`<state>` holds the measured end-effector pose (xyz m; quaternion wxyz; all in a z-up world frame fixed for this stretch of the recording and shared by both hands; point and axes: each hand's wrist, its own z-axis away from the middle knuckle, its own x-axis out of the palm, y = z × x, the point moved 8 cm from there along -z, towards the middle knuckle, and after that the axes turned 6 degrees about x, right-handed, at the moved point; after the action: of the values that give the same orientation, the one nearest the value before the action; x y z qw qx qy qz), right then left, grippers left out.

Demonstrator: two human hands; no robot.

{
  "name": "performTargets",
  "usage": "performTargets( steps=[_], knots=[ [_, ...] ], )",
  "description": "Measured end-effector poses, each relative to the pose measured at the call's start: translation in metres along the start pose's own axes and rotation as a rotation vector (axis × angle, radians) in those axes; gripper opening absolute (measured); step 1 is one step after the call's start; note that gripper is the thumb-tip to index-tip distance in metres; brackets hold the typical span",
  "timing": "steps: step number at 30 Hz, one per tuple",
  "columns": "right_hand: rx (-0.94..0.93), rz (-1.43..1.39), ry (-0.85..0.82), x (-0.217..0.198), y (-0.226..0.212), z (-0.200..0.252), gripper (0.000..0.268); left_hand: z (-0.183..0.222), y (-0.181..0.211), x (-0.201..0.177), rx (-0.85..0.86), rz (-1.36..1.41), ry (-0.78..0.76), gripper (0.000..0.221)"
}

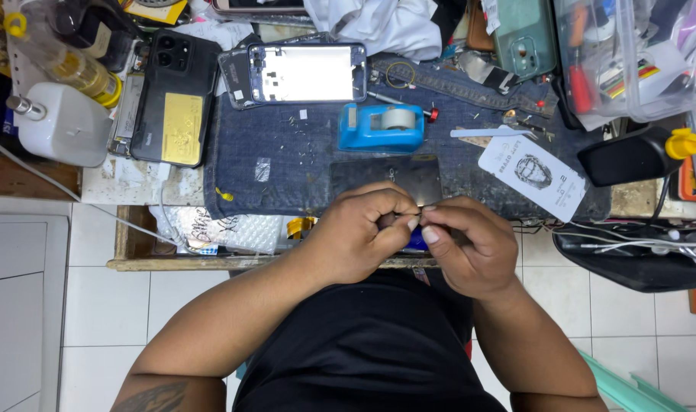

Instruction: The person organizes components from a plastic container onto a workbench and uses a small screwdriver to remove screws from the back of a mobile phone.

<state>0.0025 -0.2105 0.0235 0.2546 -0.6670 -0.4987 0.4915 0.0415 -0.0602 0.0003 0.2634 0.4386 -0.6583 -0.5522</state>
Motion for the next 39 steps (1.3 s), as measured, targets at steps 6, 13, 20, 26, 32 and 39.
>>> performTargets(
  steps=[6,13,20,26,32,39],
  knots=[
    [0.027,0.072,0.017,0.0,-0.003,0.006,0.012,0.003,0.011,0.0,0.059,-0.033,-0.043,0.014],
    [0.067,-0.034,0.016,0.008,-0.002,0.013,0.01,0.014,0.006,0.001,-0.033,0.044,-0.049,0.013],
    [0.058,-0.04,0.034,0.012,-0.004,0.015,0.01,0.022,-0.008,0.006,-0.09,0.214,-0.042,0.014],
    [0.036,0.021,0.049,0.014,-0.005,0.015,0.011,0.023,-0.008,0.004,-0.061,0.218,-0.04,0.013],
    [-0.042,0.125,0.061,0.021,-0.012,0.016,0.015,0.027,-0.005,-0.001,0.007,0.091,0.067,0.006],
    [0.077,0.518,0.021,-0.026,0.033,-0.039,0.012,0.033,-0.011,-0.029,0.118,0.019,0.204,0.004]
  ],
)
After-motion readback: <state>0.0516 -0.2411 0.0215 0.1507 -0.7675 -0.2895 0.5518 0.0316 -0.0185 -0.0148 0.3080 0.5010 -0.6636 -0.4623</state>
